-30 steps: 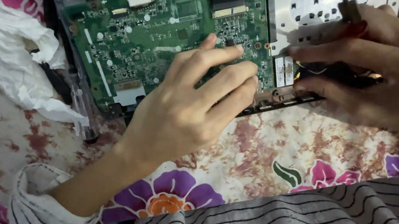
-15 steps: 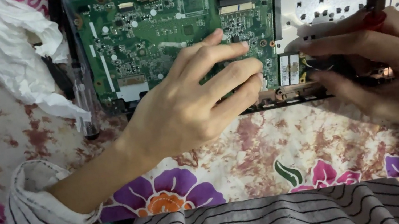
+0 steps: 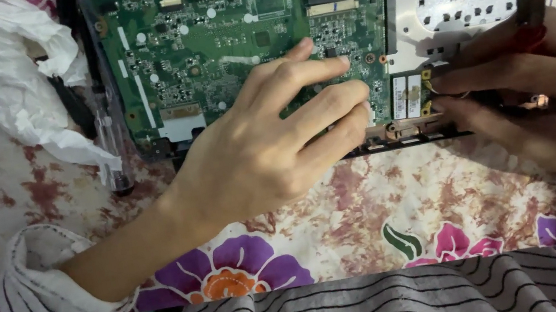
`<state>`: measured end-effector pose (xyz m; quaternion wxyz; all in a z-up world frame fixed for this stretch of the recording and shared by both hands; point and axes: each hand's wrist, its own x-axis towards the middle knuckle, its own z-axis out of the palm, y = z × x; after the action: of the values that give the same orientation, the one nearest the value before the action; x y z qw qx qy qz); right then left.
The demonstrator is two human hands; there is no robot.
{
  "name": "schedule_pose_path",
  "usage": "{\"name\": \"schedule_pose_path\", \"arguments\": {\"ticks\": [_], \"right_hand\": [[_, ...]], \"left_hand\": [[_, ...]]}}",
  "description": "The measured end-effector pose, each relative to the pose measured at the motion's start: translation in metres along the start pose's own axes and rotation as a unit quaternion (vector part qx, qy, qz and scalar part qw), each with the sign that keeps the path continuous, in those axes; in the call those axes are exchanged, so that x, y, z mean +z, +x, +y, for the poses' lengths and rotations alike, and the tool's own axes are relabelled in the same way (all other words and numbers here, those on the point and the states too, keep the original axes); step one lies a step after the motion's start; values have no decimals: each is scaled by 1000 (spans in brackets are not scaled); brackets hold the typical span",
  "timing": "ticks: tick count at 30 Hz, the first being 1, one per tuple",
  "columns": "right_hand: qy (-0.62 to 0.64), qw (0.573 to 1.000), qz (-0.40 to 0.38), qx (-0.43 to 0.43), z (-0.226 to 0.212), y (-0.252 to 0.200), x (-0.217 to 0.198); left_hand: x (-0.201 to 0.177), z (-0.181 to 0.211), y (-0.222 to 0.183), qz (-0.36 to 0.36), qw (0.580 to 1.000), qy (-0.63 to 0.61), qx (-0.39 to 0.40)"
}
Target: Using a precision screwdriver to fasten or remove screws on a laptop motherboard and adjusting internal hardware components.
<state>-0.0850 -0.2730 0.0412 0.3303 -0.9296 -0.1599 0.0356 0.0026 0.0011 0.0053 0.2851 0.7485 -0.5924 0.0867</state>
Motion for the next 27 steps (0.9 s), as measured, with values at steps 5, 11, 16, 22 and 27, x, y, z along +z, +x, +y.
{"name": "schedule_pose_path", "arguments": {"ticks": [5,11,16,22,27], "right_hand": [[-34,999,-34,9,3,-3,-2],[1,999,-40,24,-13,8,-9],[16,997,33,-67,15,-1,5],[-50,992,74,-90,24,-22,2],[80,983,91,-135,23,-25,16]], "left_hand": [[4,-1,-3,0,1000,3,6],[7,-1,-2,-2,1000,20,13],[4,2,2,8,1000,5,12],[-7,6,7,24,993,-97,-58],[-15,13,22,81,972,-168,-143]]}}
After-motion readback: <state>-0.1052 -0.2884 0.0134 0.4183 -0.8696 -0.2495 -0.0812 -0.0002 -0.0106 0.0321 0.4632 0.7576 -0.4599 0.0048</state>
